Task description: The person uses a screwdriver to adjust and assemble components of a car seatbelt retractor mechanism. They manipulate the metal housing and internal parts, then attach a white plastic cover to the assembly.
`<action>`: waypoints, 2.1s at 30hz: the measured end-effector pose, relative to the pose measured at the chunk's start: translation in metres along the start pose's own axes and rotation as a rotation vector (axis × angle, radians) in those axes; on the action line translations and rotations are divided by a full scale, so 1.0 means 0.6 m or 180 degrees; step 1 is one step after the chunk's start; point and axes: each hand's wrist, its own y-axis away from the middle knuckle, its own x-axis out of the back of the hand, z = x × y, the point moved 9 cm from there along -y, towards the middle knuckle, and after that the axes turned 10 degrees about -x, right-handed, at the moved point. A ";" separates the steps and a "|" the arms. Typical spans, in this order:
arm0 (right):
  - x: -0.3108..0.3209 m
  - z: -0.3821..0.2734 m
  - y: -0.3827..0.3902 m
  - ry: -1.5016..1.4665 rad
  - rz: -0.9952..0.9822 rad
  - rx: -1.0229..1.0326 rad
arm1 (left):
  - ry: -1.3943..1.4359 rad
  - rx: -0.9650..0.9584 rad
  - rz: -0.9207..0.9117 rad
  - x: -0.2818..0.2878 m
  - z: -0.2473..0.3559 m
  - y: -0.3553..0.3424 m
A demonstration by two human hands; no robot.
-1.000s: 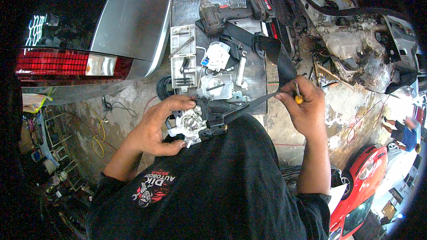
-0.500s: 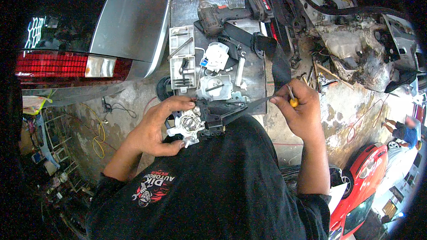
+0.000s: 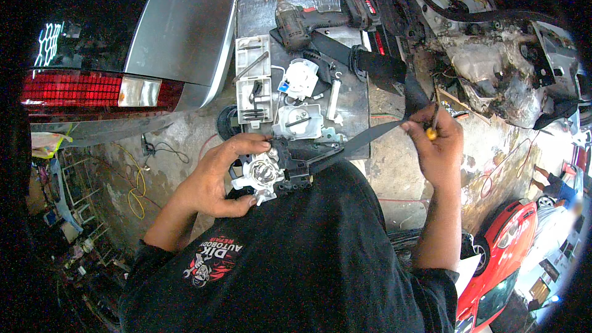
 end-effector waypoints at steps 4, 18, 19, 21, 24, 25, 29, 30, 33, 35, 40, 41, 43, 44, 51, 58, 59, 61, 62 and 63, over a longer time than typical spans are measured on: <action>0.020 0.019 -0.012 -0.0078 0.0176 -0.0107 | -0.0003 0.0040 0.0016 -0.002 -0.002 0.003; -0.083 -0.056 0.036 0.0293 -0.0702 0.0281 | -0.0006 -0.0034 0.0034 -0.002 -0.002 0.001; -0.091 -0.069 0.041 0.0234 -0.0792 0.0356 | -0.0009 -0.0051 0.0029 -0.002 -0.001 0.000; -0.103 -0.083 0.049 0.0144 -0.0878 0.0448 | -0.0003 -0.0062 0.0031 -0.001 -0.001 0.001; -0.110 -0.080 0.052 0.0096 -0.0908 0.0454 | 0.0013 -0.0030 0.0042 -0.001 -0.002 0.001; -0.110 -0.081 0.052 0.0112 -0.0955 0.0435 | 0.0013 -0.0008 0.0045 -0.001 -0.002 0.001; -0.116 -0.089 0.059 0.0170 -0.1056 0.0551 | -0.0031 -0.0047 0.0039 0.002 0.003 -0.003; -0.118 -0.090 0.060 0.0161 -0.1070 0.0545 | -0.0035 -0.0061 0.0032 0.002 0.003 -0.003; -0.124 -0.093 0.063 0.0144 -0.1094 0.0581 | -0.0005 -0.0070 0.0045 0.003 0.003 -0.003; -0.122 -0.099 0.061 0.0162 -0.1069 0.0673 | 0.0087 -0.0053 0.0096 0.004 0.004 -0.005; -0.075 -0.061 0.037 0.0400 -0.0470 0.0404 | 0.0043 -0.0076 0.0037 0.002 0.003 -0.006; -0.058 -0.046 0.029 0.0287 -0.0337 0.0279 | -0.0007 -0.0078 0.0013 0.002 0.003 -0.004; -0.025 -0.016 0.013 0.0167 -0.0054 0.0060 | -0.0008 -0.0100 0.0025 0.002 0.002 -0.002; -0.011 -0.007 0.008 0.0098 0.0061 0.0037 | -0.0011 -0.0107 0.0033 0.002 0.002 -0.002; 0.006 0.034 -0.007 -0.0214 0.0287 -0.0541 | -0.0006 -0.0054 0.0010 0.001 0.003 -0.002; -0.125 -0.070 0.057 0.0358 -0.1126 0.0596 | 0.0011 0.0024 0.0011 0.003 -0.012 -0.004; -0.137 -0.078 0.062 0.0329 -0.1146 0.0553 | 0.0027 0.0059 0.0003 0.004 -0.017 -0.006; -0.154 -0.087 0.068 0.0267 -0.1185 0.0468 | 0.0087 0.0092 -0.0021 0.004 -0.023 -0.008; -0.152 -0.089 0.069 0.0189 -0.1149 0.0440 | 0.0118 0.0115 -0.0030 0.004 -0.024 -0.008; -0.150 -0.090 0.069 0.0111 -0.1112 0.0412 | 0.0136 0.0128 -0.0033 0.004 -0.024 -0.009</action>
